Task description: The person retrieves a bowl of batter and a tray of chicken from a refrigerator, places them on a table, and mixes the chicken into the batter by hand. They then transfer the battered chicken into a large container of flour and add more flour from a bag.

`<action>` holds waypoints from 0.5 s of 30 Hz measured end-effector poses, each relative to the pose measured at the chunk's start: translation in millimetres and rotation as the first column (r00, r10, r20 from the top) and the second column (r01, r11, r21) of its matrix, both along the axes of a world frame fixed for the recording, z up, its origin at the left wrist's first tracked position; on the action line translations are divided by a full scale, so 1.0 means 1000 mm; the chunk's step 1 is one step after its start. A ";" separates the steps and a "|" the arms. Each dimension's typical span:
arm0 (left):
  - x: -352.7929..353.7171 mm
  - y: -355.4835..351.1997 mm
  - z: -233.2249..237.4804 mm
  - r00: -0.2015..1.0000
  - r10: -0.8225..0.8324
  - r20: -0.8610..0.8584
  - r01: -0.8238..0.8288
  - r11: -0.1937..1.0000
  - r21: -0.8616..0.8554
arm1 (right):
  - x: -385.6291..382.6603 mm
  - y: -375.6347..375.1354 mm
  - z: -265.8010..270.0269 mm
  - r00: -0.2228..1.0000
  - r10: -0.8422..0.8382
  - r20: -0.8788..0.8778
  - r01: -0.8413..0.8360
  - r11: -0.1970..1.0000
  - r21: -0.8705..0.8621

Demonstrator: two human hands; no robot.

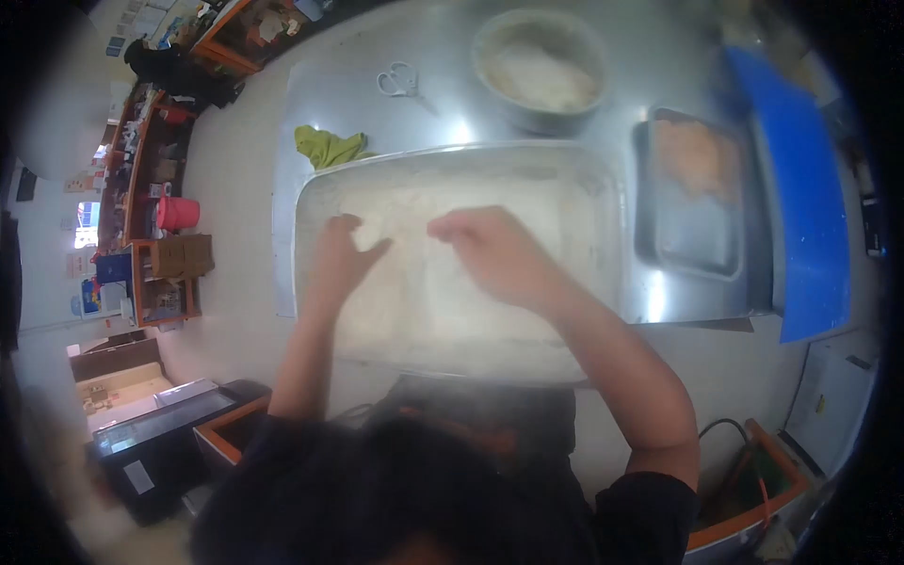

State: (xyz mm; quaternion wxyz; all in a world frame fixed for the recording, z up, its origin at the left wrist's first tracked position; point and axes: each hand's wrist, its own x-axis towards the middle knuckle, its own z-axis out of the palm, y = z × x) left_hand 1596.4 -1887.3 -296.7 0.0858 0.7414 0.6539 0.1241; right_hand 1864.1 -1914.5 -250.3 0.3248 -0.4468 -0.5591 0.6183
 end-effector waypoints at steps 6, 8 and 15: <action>-0.019 0.009 -0.032 0.860 -0.083 0.504 0.154 0.983 -0.100 | -0.130 0.016 -0.111 0.968 -0.086 0.235 0.127 0.978 -0.164; -0.022 -0.010 -0.001 0.795 -0.079 0.602 0.123 0.992 -0.033 | -0.146 0.013 -0.116 0.952 -0.300 0.065 0.306 0.915 -0.263; -0.051 -0.062 -0.015 0.714 -0.126 0.689 0.281 0.952 -0.117 | -0.177 -0.041 -0.095 0.847 -0.528 -0.057 0.528 0.849 -0.016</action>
